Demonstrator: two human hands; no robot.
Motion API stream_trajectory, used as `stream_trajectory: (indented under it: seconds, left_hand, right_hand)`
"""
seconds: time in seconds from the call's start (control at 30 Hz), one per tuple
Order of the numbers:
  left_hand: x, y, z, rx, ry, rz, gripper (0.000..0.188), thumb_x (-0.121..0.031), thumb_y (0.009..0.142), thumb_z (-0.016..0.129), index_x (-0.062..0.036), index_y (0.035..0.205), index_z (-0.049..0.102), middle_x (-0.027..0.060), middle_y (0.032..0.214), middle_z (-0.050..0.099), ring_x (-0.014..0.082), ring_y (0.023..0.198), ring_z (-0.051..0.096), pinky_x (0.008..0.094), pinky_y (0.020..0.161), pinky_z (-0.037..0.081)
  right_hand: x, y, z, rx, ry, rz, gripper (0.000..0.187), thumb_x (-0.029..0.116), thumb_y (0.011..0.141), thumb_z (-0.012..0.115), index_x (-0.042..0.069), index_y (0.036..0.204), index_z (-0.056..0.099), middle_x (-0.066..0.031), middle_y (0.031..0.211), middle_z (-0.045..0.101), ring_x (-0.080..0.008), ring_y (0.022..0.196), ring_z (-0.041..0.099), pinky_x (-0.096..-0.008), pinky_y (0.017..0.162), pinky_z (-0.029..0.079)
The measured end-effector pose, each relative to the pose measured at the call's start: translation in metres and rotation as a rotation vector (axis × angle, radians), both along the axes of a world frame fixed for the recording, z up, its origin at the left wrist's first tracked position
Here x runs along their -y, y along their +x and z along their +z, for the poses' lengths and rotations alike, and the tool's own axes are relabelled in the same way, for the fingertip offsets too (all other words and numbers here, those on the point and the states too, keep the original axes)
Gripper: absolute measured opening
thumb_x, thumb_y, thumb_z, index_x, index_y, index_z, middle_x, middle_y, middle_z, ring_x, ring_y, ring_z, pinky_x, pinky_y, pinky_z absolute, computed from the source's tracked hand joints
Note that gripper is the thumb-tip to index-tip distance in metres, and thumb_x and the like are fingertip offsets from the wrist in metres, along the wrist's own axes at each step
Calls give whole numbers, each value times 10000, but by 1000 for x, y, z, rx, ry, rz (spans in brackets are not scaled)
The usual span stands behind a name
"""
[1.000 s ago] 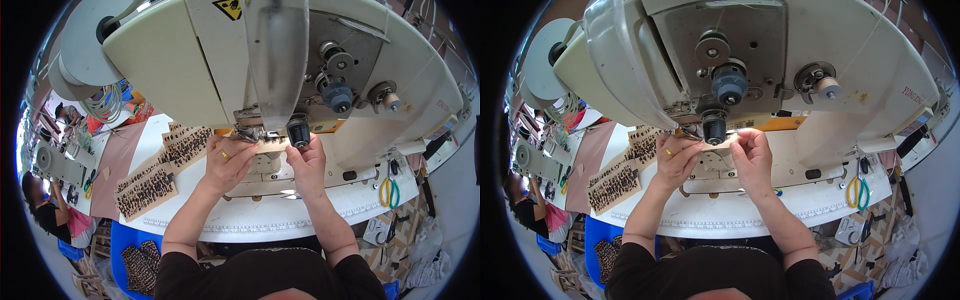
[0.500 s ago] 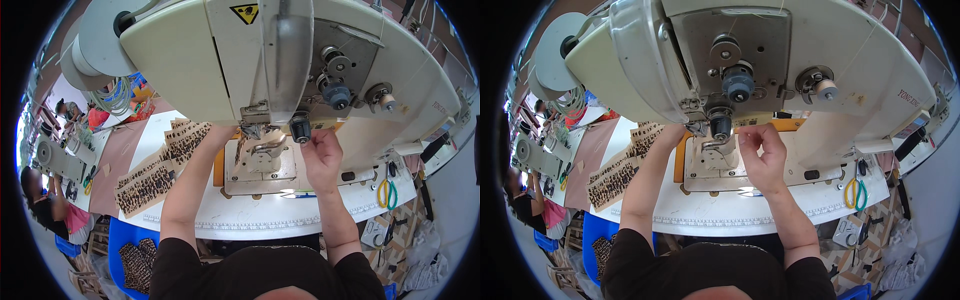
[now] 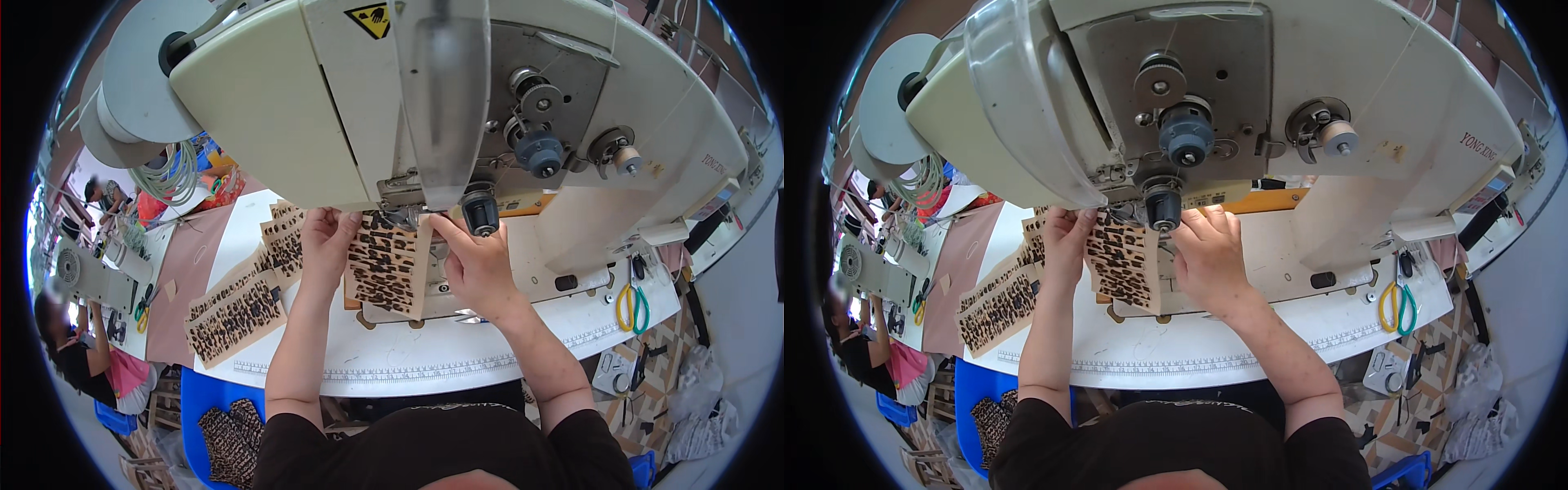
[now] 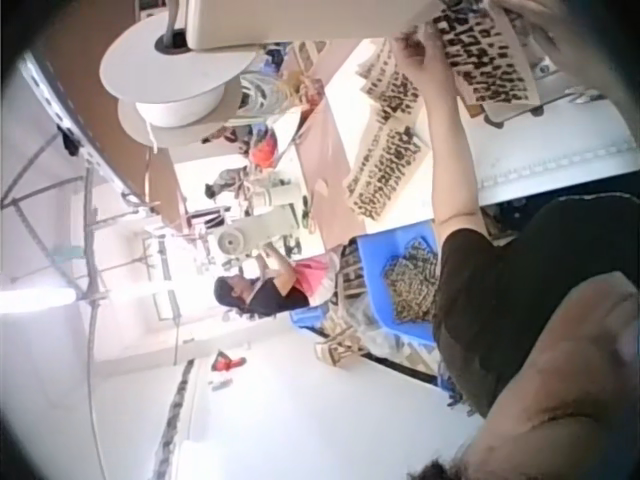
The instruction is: The person takes patterned shoe pieces, stitches them using a sewing machine, and trims thread using snips.
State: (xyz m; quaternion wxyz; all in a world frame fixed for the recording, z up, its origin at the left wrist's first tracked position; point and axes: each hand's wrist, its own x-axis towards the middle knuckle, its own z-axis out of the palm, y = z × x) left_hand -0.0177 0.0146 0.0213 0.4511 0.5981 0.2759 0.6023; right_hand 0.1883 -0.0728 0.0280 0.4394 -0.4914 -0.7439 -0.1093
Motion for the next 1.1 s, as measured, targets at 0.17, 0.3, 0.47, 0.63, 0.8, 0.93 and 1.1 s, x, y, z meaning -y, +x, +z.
stream_trajectory:
  seconds: [0.17,0.3,0.47,0.63,0.8,0.93,1.1]
  left_hand:
    - [-19,4,36,-363,54,142,195,-59,794,572,2,979,567,78,929,605,146,894,560,282,725,457]
    - [-5,18,80,-1146,231,171,229,-54,743,623,-30,968,590,66,899,615,165,859,570,298,730,465]
    - [-3,-9,60,-705,-136,-180,239,-54,730,660,-34,960,598,44,856,622,134,818,570,277,716,470]
    - [31,2,18,-179,-284,-334,239,-40,765,636,30,980,559,70,842,626,97,766,587,219,679,492]
    - [64,22,11,13,-372,-267,263,-46,789,611,45,1018,516,100,935,611,126,804,594,243,715,497]
    - [71,29,6,110,-359,-272,280,-55,780,632,39,1015,513,101,941,609,131,820,592,247,741,489]
    - [65,30,7,106,-358,-272,253,-42,788,615,29,1010,518,93,930,610,122,805,594,240,727,492]
  right_hand:
    - [-1,3,1,51,-78,-29,468,-37,650,469,100,1094,521,-27,818,575,-200,721,521,-362,777,286]
    - [-1,10,1,0,18,51,477,-47,659,478,94,1115,488,-48,793,555,-226,704,506,-370,741,323]
    - [17,6,15,-311,213,-6,229,29,713,560,55,940,541,-78,872,510,-262,786,454,-380,719,339]
    - [27,20,15,13,58,-174,248,153,713,624,118,942,535,-74,947,499,-244,873,430,-383,760,286]
    - [51,17,17,57,-210,40,546,306,631,716,153,1104,490,-117,1224,355,-283,1152,319,-428,909,233]
    - [54,12,4,189,-221,-76,620,219,609,711,156,1173,462,-119,1232,341,-287,1156,321,-444,910,243]
    - [47,15,-10,104,3,-72,493,42,622,601,141,1098,526,-93,1095,442,-263,1018,430,-392,828,301]
